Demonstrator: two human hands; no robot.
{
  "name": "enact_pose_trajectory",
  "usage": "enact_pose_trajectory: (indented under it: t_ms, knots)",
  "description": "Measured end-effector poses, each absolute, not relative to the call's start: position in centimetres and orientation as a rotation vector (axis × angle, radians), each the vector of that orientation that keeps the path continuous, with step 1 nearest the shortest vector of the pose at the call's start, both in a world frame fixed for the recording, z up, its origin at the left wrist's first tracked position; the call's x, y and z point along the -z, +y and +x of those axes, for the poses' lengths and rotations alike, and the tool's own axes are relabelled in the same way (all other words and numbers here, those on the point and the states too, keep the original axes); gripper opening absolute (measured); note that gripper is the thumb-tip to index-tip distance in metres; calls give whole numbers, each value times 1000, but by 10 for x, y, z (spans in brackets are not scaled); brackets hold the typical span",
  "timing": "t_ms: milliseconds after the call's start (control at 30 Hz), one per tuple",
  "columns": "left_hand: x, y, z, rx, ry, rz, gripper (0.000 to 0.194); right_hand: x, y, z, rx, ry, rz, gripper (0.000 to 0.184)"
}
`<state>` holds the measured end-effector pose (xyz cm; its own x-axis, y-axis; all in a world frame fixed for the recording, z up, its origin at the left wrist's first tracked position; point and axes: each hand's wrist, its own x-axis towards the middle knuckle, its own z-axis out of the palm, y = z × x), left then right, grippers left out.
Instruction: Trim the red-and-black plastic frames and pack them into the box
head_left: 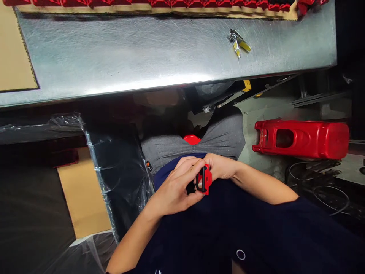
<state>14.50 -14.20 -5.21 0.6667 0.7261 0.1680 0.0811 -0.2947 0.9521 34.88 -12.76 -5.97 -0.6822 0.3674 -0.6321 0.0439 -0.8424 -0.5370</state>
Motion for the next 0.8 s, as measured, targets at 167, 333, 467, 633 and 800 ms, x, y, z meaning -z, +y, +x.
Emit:
enact_pose_trajectory:
  t_ms: [167, 333, 467, 633, 800]
  knots:
    - [53, -141, 143, -719, 621, 1794, 92, 56, -126, 347, -2640, -753, -1170, 28]
    - [54, -141, 141, -709, 626, 1780, 91, 58, -128, 346, -2641, -734, -1184, 33]
    - [55, -141, 139, -722, 630, 1770, 87, 60, -130, 347, -2657, -717, -1178, 42]
    - [56, -140, 139, -744, 625, 1760, 86, 59, -130, 347, -2677, -690, -1162, 47]
    - [56, -139, 139, -734, 621, 1762, 87, 60, -131, 345, -2668, -667, -1167, 47]
